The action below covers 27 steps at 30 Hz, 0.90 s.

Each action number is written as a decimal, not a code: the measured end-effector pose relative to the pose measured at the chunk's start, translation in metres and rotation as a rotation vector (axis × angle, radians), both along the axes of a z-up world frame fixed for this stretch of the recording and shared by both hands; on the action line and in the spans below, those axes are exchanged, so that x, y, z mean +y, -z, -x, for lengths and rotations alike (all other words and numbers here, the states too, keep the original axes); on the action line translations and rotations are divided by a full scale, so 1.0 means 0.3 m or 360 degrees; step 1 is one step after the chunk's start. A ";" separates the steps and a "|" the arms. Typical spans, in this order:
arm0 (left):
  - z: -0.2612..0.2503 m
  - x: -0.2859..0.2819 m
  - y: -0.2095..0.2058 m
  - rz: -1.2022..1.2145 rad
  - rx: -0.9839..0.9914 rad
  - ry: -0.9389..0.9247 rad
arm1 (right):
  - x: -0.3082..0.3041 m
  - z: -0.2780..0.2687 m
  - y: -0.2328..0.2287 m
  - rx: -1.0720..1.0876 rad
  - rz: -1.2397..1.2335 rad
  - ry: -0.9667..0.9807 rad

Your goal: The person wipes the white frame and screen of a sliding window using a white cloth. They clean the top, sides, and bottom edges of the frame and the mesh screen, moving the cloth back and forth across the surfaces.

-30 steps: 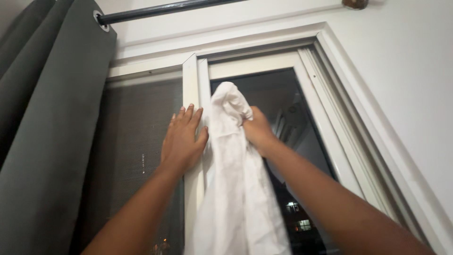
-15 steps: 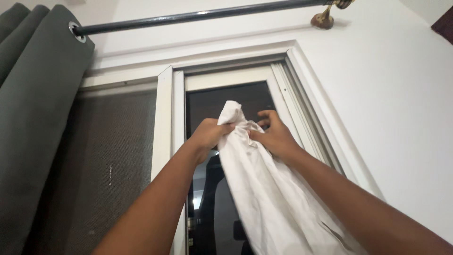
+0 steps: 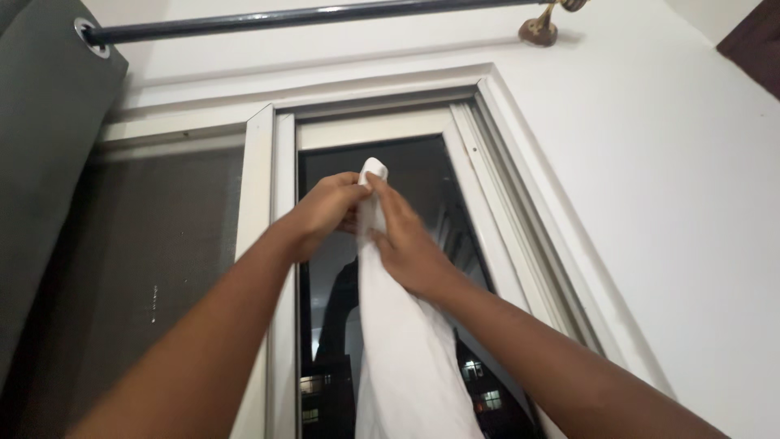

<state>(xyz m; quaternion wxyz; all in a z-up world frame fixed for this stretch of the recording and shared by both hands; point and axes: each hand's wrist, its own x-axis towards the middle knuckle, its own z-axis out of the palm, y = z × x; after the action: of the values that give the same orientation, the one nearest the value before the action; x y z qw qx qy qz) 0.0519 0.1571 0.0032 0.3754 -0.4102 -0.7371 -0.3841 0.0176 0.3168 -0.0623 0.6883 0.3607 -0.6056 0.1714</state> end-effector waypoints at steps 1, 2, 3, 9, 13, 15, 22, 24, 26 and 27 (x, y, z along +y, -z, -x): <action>-0.007 -0.027 0.012 0.0084 0.0062 -0.0148 | -0.008 0.014 0.001 0.0090 0.0146 0.0198; -0.015 -0.052 0.010 0.0172 0.0152 -0.0291 | -0.011 0.025 -0.014 0.0385 0.0116 0.0377; -0.021 -0.080 0.004 0.0259 0.0244 -0.0435 | -0.008 0.036 -0.025 0.0680 0.0085 0.0557; 0.034 -0.284 -0.071 0.0356 0.0754 -0.1604 | -0.032 0.095 -0.153 0.1150 0.0082 0.0562; 0.097 -0.370 -0.190 0.0495 0.1074 -0.1780 | -0.090 0.119 -0.218 0.1178 -0.0092 0.0424; 0.107 -0.396 -0.246 0.0374 0.1045 -0.1745 | -0.140 0.114 -0.235 0.1184 -0.0188 0.0380; 0.240 -0.383 -0.324 0.0190 0.1232 -0.1608 | -0.315 0.144 -0.314 0.0778 -0.0423 0.0525; 0.278 -0.382 -0.327 0.0098 0.1384 -0.1517 | -0.344 0.175 -0.330 0.0680 -0.0385 0.0402; 0.288 -0.384 -0.346 -0.0036 0.1345 -0.1424 | -0.359 0.210 -0.346 0.0606 -0.0355 0.0312; 0.286 -0.384 -0.354 -0.0100 0.1325 -0.1378 | -0.363 0.225 -0.361 0.0587 -0.0344 0.0284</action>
<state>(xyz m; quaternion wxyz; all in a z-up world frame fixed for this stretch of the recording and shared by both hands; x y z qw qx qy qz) -0.0340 0.0418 0.1095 0.7667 -0.1772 -0.6165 -0.0248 -0.0497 0.2080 0.0460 0.7571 0.4027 -0.5139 -0.0249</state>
